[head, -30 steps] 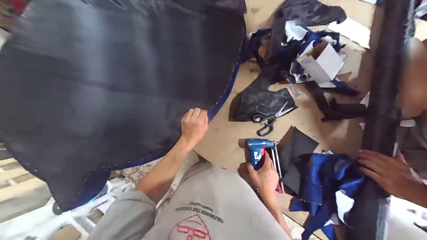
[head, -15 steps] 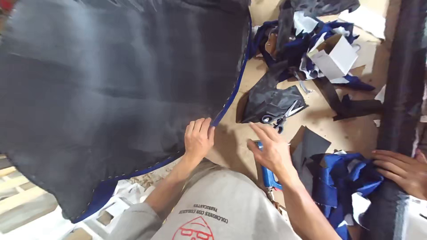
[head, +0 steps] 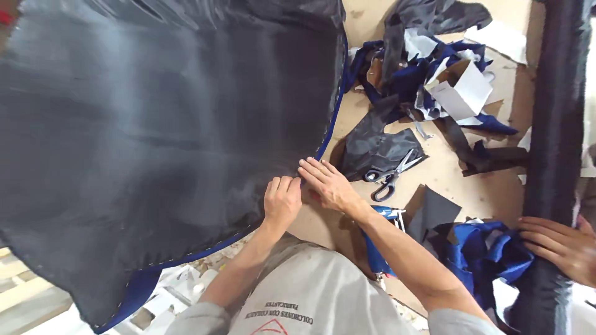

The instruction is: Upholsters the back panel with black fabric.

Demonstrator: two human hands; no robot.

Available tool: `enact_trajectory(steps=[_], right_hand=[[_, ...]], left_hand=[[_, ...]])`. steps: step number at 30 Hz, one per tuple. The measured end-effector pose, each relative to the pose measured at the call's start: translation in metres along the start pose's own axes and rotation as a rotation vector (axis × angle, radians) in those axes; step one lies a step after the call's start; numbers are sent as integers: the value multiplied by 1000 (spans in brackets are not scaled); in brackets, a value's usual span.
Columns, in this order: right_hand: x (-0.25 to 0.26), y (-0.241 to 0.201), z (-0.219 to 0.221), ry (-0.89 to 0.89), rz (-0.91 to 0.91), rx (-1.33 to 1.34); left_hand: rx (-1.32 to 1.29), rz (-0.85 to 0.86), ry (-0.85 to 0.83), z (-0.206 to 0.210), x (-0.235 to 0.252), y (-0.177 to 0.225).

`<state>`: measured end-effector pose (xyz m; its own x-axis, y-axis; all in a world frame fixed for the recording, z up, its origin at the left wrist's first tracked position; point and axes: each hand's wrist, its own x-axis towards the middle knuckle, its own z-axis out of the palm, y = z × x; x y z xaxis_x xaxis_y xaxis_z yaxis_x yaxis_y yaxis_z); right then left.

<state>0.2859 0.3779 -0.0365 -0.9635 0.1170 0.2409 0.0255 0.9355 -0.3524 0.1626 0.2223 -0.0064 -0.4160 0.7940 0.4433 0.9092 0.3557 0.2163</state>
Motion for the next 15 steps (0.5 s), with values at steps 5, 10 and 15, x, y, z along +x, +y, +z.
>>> enact_trajectory(steps=[5, 10, 15], right_hand=[[-3, 1, 3, -3, 8, 16], [-5, 5, 8, -6, -2, 53], [-3, 9, -2, 2, 67, 55]], left_hand=[[63, 33, -101, -12, -6, 0], [1, -9, -205, -13, -9, 14], [116, 37, -365, 4, -30, 18]])
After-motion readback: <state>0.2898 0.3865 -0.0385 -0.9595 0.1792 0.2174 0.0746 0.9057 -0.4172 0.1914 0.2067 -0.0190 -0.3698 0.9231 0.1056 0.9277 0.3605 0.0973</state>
